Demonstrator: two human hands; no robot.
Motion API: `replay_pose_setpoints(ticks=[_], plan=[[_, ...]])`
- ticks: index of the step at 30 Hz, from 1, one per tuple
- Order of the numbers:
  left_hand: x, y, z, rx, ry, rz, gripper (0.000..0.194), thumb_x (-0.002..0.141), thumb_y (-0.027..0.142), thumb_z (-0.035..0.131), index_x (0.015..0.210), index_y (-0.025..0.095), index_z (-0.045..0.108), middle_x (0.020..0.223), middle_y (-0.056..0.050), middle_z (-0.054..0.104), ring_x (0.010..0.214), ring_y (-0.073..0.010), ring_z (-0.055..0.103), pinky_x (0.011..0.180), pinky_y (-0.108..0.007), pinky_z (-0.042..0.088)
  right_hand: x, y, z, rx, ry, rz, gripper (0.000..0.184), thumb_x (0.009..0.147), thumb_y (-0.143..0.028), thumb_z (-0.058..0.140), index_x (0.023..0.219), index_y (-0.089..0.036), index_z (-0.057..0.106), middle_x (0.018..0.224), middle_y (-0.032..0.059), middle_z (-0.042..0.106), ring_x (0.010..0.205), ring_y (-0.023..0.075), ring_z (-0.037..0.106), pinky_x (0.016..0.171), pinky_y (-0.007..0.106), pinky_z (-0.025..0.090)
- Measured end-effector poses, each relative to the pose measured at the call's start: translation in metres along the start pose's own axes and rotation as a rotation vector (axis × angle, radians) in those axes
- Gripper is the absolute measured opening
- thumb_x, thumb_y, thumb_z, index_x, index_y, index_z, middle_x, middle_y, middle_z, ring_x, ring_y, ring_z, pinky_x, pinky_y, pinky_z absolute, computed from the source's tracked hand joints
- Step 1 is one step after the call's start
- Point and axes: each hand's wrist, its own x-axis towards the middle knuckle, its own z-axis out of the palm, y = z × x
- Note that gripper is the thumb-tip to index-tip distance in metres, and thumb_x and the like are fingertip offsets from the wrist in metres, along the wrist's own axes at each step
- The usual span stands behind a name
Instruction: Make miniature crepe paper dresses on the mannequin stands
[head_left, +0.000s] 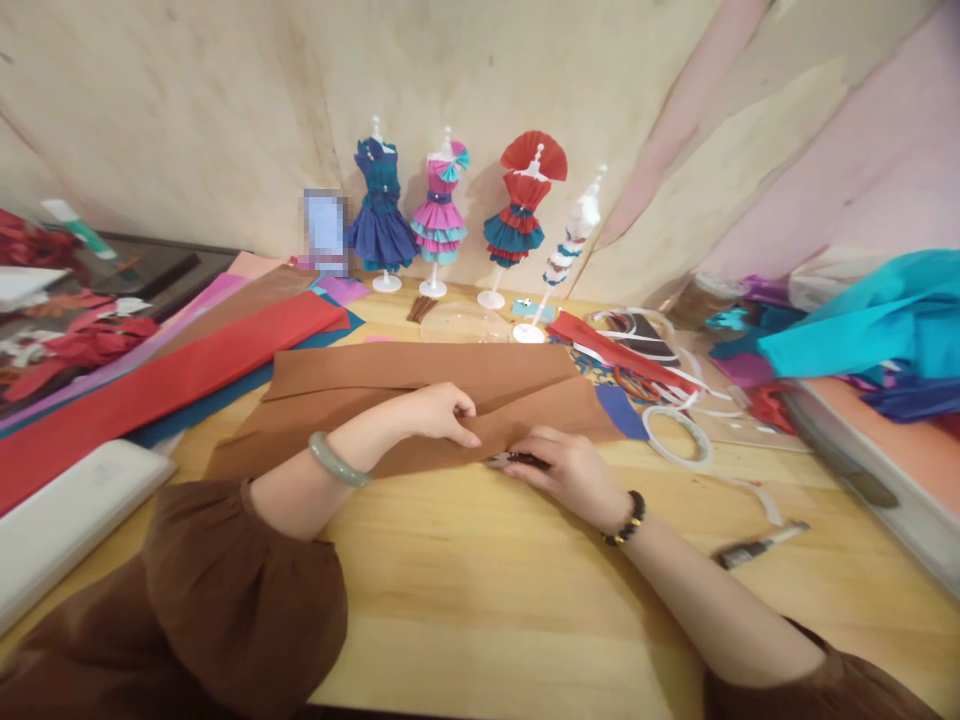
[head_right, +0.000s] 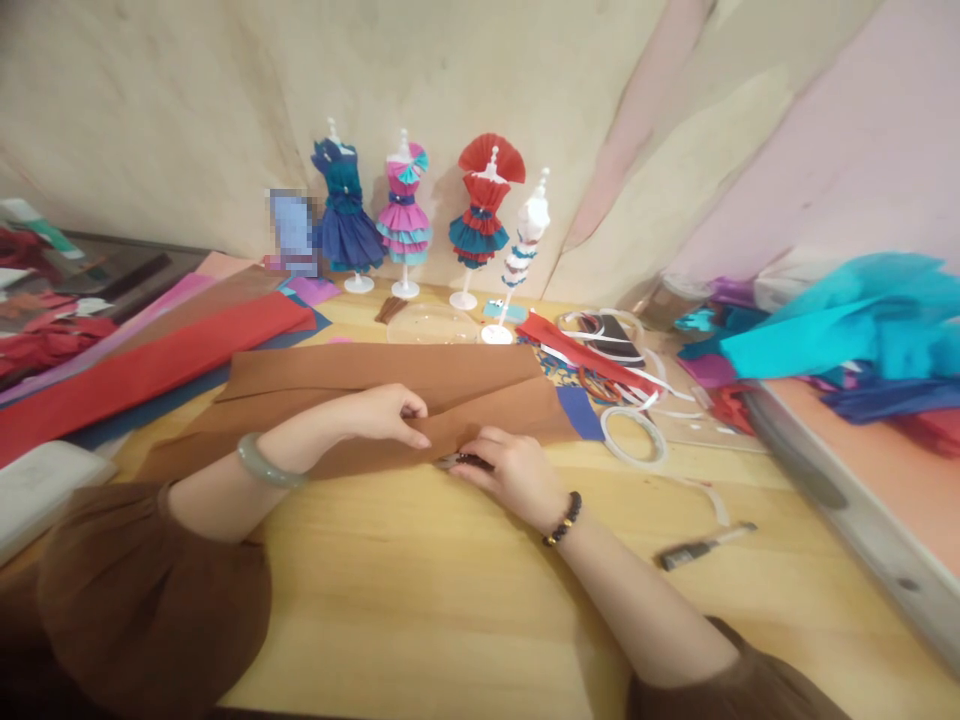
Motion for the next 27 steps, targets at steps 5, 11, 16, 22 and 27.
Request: replay_pose_setpoints(ticks=[5,11,16,22,27], plan=[[-0.0027,0.004,-0.0008,-0.007,-0.007,-0.021,0.028,0.062,0.041,0.071,0.066,0.019,0.054,0.061,0.006,0.047,0.056,-0.0103,0.038,0.053,-0.025,0.027,0.0033,-0.0049,0.0011,0.023,-0.013,-0.008,0.032,0.092,-0.048,0.051,0.09,-0.021,0.068,0.084,0.0051,0.068,0.072,0.0147,0.063,0.064,0.025,0.045],[-0.0046,0.0072,-0.0012,-0.002,0.016,-0.029,0.028,0.061,0.039,0.071,0.064,0.019,0.052,0.06,0.006,0.045,0.057,-0.0107,0.039,0.055,-0.025,0.028,0.0038,-0.0037,0.0017,0.033,-0.045,0.007,0.03,0.091,-0.047,0.052,0.09,-0.022,0.068,0.086,0.0046,0.069,0.074,0.0152,0.064,0.065,0.025,0.046],[-0.0043,0.0065,-0.0007,0.011,0.017,-0.021,0.03,0.061,0.04,0.072,0.064,0.019,0.051,0.06,0.006,0.044,0.056,-0.0104,0.037,0.054,-0.025,0.028,0.0035,-0.002,0.003,0.032,-0.033,-0.009,0.032,0.092,-0.048,0.051,0.089,-0.022,0.069,0.083,0.0044,0.069,0.07,0.0146,0.063,0.063,0.025,0.045],[-0.0024,0.004,-0.0008,0.022,0.011,-0.011,0.031,0.059,0.041,0.073,0.065,0.019,0.051,0.062,0.005,0.046,0.058,-0.011,0.039,0.055,-0.025,0.028,0.0037,-0.0008,0.0037,0.036,-0.006,-0.025,0.033,0.092,-0.048,0.051,0.087,-0.021,0.069,0.079,0.0038,0.067,0.067,0.0141,0.062,0.06,0.025,0.043],[-0.0016,0.0019,0.0008,0.013,0.028,0.013,0.03,0.06,0.039,0.072,0.063,0.018,0.051,0.062,0.005,0.045,0.057,-0.0103,0.037,0.055,-0.025,0.026,0.0024,0.0029,0.0063,0.034,0.003,-0.031,0.032,0.092,-0.048,0.051,0.086,-0.021,0.069,0.079,0.0037,0.067,0.067,0.0138,0.062,0.061,0.025,0.043]])
